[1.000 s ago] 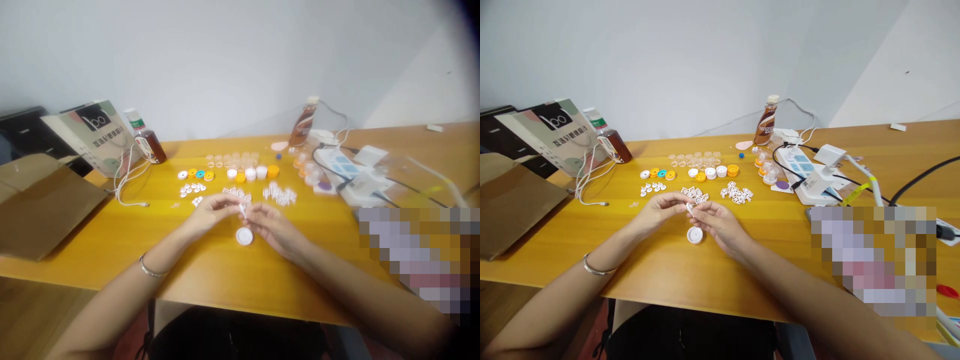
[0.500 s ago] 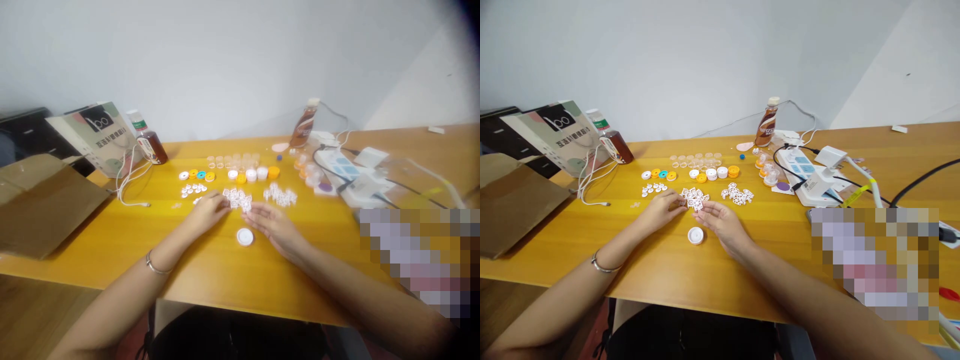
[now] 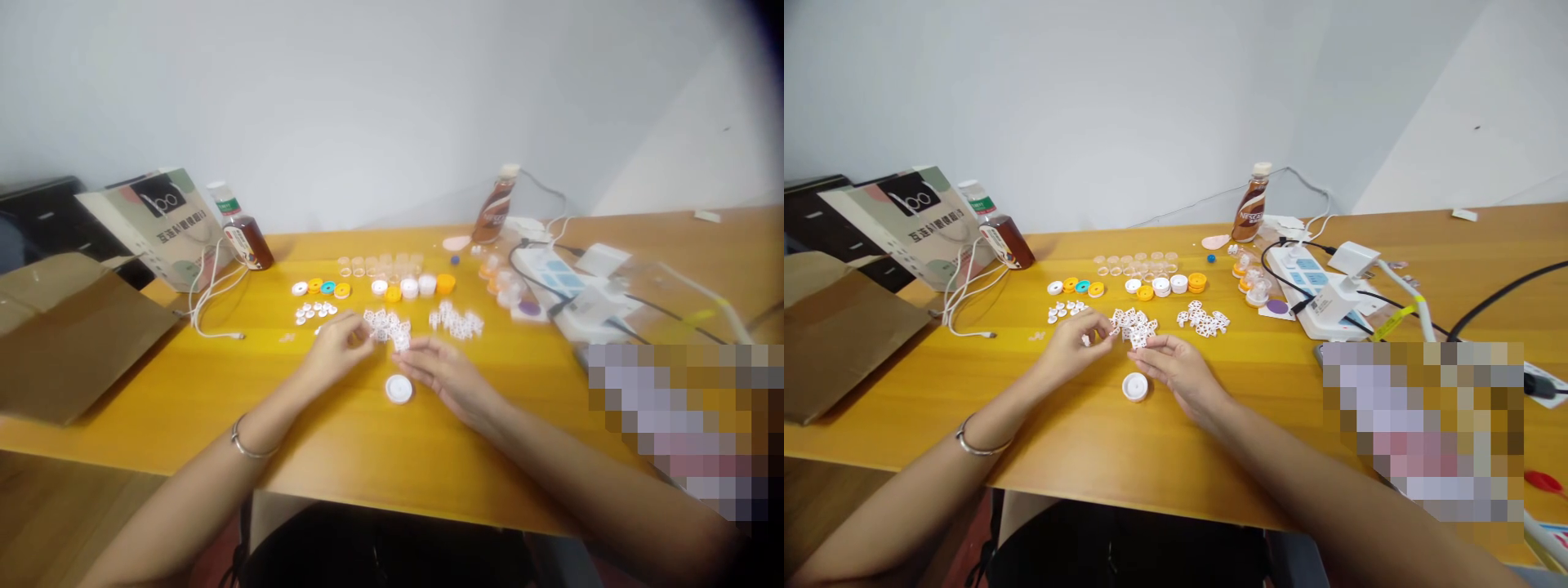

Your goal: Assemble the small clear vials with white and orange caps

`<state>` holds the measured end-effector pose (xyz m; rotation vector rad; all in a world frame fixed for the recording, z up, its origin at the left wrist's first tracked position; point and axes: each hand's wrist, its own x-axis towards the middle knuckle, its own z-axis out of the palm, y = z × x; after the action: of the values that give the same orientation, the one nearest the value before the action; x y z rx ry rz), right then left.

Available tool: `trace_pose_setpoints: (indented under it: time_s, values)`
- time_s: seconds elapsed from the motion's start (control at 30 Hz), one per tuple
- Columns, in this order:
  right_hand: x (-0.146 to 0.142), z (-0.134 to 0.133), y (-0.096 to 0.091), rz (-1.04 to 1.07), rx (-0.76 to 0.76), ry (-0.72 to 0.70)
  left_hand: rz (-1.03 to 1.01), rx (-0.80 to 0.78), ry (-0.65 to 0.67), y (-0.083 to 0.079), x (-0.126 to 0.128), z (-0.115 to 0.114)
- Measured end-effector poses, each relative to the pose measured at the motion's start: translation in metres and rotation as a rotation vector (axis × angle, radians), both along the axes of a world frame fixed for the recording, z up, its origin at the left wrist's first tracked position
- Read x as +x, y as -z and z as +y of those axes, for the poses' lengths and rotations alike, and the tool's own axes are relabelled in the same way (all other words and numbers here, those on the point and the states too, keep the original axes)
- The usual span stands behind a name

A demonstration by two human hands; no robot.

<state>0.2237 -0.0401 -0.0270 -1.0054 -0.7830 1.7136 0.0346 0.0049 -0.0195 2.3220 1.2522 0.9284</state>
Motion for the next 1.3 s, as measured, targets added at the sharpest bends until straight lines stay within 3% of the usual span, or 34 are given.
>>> trace_pose_setpoints:
  time_s: [0.2, 0.33, 0.47, 0.6, 0.8, 0.87, 1.13, 1.3]
  values:
    - [0.001, 0.0, -0.002, -0.027, -0.009, -0.043, -0.447, -0.392, 0.049, -0.003, 0.008, -0.008]
    - [0.0, 0.0, -0.003, -0.064, 0.008, -0.01, -0.608, -0.507, 0.126, -0.008, 0.015, -0.016]
    - [-0.001, 0.0, -0.004, -0.071, 0.031, 0.006, -0.588, -0.484, 0.206, -0.008, 0.017, -0.019]
    - [0.0, 0.0, -0.002, -0.07, 0.062, 0.0, -0.442, -0.437, 0.182, -0.004, 0.015, -0.018]
    - [0.0, 0.001, -0.001, -0.079, 0.086, 0.016, -0.201, -0.127, 0.103, -0.001, 0.014, -0.018]
    - [-0.001, 0.001, 0.0, -0.085, 0.102, 0.02, -0.172, -0.089, 0.111, -0.001, 0.014, -0.019]
    - [-0.001, 0.001, -0.002, -0.086, 0.12, 0.008, -0.208, -0.164, 0.158, -0.008, 0.01, -0.019]
    - [-0.002, 0.0, -0.002, -0.059, 0.12, -0.02, -0.371, -0.346, 0.191, -0.01, 0.009, -0.019]
